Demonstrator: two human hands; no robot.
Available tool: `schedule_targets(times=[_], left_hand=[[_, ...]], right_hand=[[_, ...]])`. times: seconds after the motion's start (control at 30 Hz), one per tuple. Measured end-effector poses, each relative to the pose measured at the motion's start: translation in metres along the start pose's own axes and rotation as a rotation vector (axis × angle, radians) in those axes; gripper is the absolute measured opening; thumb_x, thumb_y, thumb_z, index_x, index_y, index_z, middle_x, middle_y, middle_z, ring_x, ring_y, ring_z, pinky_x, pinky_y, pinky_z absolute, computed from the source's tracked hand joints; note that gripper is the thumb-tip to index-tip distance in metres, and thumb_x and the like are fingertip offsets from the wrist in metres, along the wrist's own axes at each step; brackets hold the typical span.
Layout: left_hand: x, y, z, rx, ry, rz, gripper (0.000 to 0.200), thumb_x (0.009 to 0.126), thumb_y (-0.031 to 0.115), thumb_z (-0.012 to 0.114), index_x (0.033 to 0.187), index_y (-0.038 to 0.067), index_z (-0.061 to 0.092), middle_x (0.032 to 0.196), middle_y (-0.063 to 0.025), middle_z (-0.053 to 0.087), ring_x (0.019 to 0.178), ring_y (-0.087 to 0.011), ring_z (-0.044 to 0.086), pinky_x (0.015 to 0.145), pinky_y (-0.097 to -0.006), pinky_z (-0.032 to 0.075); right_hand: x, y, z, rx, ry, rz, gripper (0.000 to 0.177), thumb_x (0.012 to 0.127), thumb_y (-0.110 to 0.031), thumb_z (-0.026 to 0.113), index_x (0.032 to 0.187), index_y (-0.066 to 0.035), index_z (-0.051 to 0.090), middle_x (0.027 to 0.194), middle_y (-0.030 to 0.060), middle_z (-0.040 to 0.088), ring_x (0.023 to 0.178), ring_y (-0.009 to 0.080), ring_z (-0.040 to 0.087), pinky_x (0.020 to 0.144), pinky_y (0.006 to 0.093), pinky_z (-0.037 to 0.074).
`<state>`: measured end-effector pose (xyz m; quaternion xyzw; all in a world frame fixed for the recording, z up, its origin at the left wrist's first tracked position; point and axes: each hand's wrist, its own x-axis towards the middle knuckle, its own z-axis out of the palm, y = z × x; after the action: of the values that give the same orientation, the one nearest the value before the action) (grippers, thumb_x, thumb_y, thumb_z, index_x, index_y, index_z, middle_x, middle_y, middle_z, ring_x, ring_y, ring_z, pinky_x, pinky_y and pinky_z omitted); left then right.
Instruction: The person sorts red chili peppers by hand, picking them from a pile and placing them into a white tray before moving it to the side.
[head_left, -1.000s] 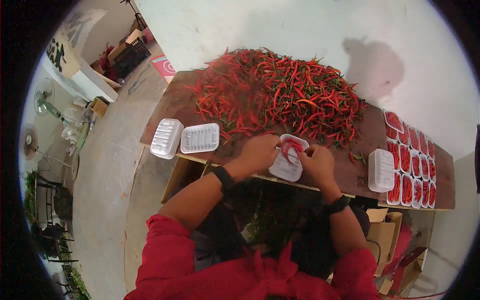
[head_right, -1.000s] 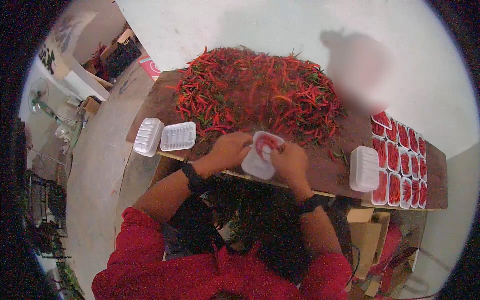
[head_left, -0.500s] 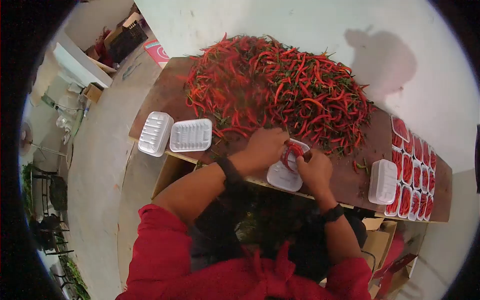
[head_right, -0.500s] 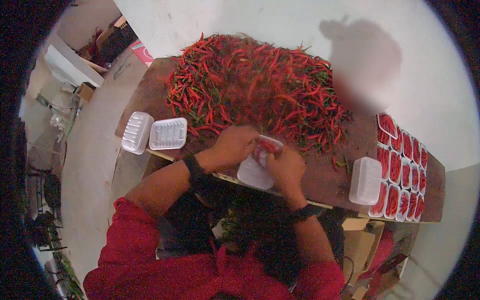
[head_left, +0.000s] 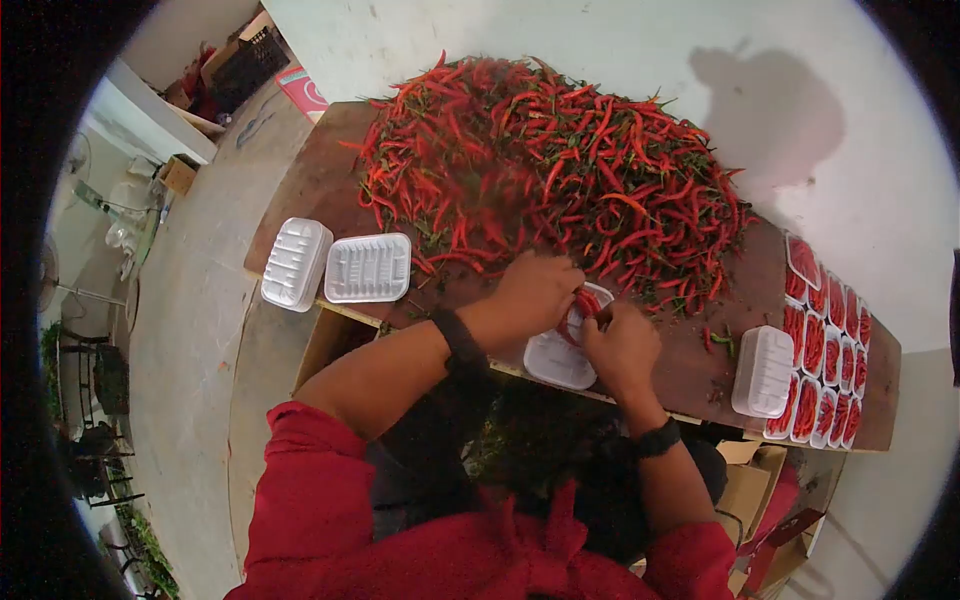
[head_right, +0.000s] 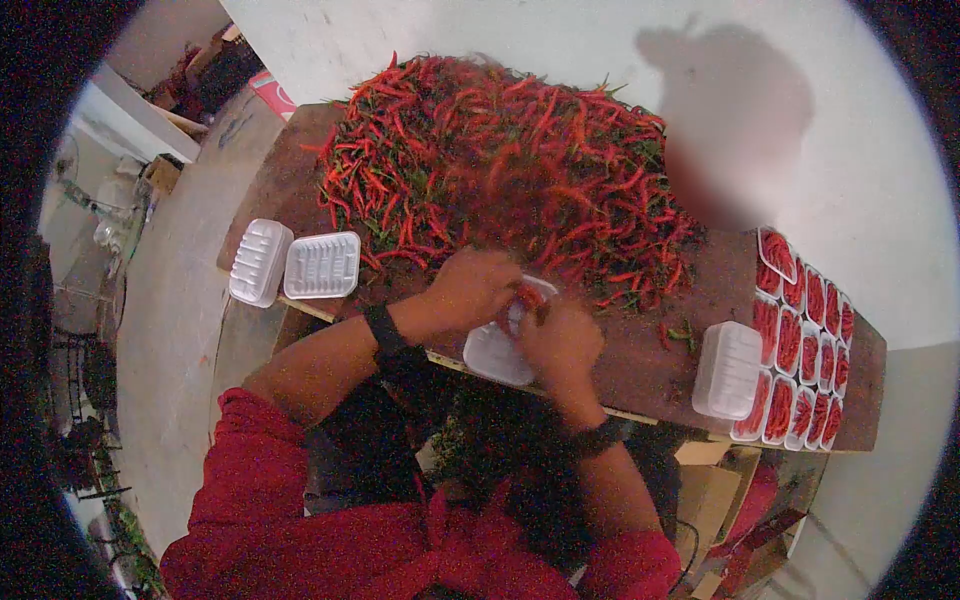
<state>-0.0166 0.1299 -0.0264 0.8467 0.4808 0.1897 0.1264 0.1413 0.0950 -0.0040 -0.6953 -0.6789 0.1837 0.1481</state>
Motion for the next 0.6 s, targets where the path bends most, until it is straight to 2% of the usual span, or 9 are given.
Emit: schedule_targets(times=[0.37,0.6], left_hand=[[0.0,-0.001,0.005,0.068,0.017,0.053,0.013,0.074,0.019,0.056,0.082,0.008,0.059,0.08,-0.0104,0.056,0.078,-0.0312,0.056,0.066,-0.0449,0.044],[-0.006,0.001,-0.004,0.045,0.047,0.046,0.014,0.075,0.019,0.056,0.084,0.009,0.059,0.084,-0.0105,0.058,0.08,-0.0313,0.056,0.068,-0.0453,0.044]], right_hand=[[-0.004,-0.004,-0.007,0.0,0.017,-0.159,0.022,0.07,-0.023,0.061,0.082,-0.005,0.063,0.084,0.017,0.062,0.079,0.0355,0.06,0.069,0.0442,0.047],[-0.005,-0.004,-0.012,-0.031,-0.023,-0.101,0.022,0.073,-0.022,0.061,0.085,-0.004,0.063,0.082,0.0165,0.062,0.076,0.0345,0.06,0.068,0.0436,0.047]])
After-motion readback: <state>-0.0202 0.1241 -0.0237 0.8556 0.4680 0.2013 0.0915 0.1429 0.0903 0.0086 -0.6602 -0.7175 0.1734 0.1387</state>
